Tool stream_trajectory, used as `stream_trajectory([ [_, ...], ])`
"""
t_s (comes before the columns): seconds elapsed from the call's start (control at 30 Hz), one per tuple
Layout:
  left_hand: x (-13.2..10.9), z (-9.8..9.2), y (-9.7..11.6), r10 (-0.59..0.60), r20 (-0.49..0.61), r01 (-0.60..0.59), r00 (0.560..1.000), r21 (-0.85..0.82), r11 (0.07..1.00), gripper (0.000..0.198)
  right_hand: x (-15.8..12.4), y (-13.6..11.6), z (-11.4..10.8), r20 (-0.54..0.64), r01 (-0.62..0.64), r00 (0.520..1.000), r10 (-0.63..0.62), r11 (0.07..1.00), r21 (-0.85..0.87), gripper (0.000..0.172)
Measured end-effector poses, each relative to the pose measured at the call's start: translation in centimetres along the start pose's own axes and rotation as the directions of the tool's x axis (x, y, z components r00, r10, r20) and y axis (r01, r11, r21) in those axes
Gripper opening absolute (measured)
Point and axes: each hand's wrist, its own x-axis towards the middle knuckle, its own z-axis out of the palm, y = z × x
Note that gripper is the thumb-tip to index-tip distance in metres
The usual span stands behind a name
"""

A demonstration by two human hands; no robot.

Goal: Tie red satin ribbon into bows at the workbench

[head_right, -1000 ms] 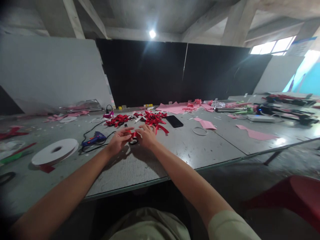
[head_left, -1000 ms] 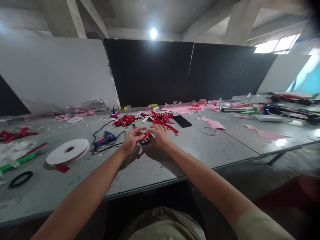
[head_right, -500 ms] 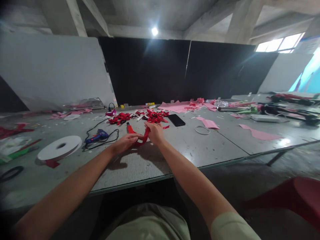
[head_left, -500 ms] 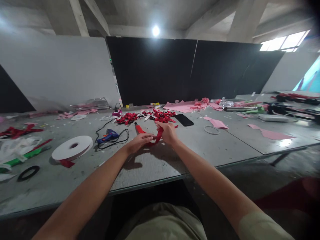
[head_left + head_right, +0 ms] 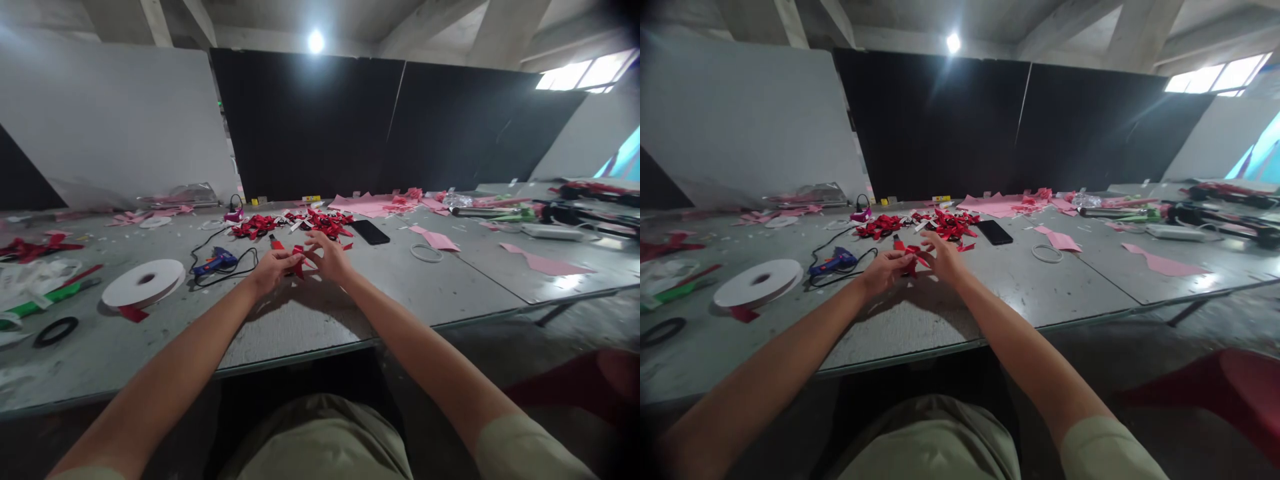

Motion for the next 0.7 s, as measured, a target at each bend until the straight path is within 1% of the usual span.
stream_trajectory([
  [0.07, 0.0, 0.1, 0.1, -0.024, 0.01, 0.025, 1.0, -0.056, 0.998, 0.04, 0.0, 0.0, 0.1, 0.009, 0.042, 0.999, -0.042, 0.998, 0.041, 0.019],
  [0.1, -0.1, 0.2, 0.2, -0.027, 0.015, 0.028, 1.0, -0.072, 0.997, 0.04, 0.0, 0.0, 0.2, 0.016, 0.053, 0.998, -0.054, 0.998, 0.045, 0.015],
  [0.23, -0.2, 0.4, 0.5, -0.001, 0.025, 0.003, 1.0, -0.099, 0.995, 0.035, -0.1, -0.1, 0.7, 0.011, 0.03, 0.999, -0.031, 0.997, 0.072, 0.015],
  [0.33, -0.3, 0.3, 0.5, -0.022, 0.05, 0.026, 0.998, -0.079, 0.997, 0.034, -0.2, -0.3, 1.0, 0.016, 0.02, 1.0, -0.023, 0.984, 0.176, 0.033],
  [0.37, -0.4, 0.2, 0.4, -0.043, 0.067, 0.046, 0.997, -0.05, 0.998, 0.034, -0.2, -0.3, 1.1, 0.032, 0.028, 0.999, -0.035, 0.98, 0.198, 0.034],
  [0.43, -0.4, 0.1, 0.3, -0.093, 0.107, 0.09, 0.99, 0.032, 0.995, 0.034, -0.1, -0.2, 1.0, 0.058, 0.04, 0.997, -0.053, 0.978, 0.204, 0.022],
  [0.47, -0.5, 0.1, 0.2, -0.106, 0.121, 0.099, 0.987, 0.069, 0.993, 0.034, 0.0, 0.0, 0.9, 0.06, 0.039, 0.997, -0.052, 0.979, 0.198, 0.016],
  [0.5, -0.5, 0.1, 0.2, -0.105, 0.125, 0.094, 0.987, 0.09, 0.991, 0.034, 0.0, 0.2, 0.9, 0.055, 0.032, 0.998, -0.044, 0.98, 0.194, 0.013],
  [0.57, -0.4, 0.1, 0.1, -0.062, 0.101, 0.055, 0.993, 0.067, 0.996, 0.033, 0.1, 0.7, 0.8, 0.031, 0.004, 0.999, -0.01, 0.982, 0.191, 0.014],
  [0.63, -0.3, 0.1, 0.1, 0.0, 0.055, 0.001, 0.998, -0.005, 1.0, 0.032, 0.1, 1.0, 1.0, 0.019, -0.028, 1.0, 0.024, 0.979, 0.2, 0.016],
  [0.7, -0.1, 0.1, 0.2, 0.044, 0.027, -0.042, 0.999, -0.08, 0.996, 0.032, 0.0, 1.0, 1.2, 0.024, -0.08, 0.997, 0.076, 0.966, 0.247, 0.018],
])
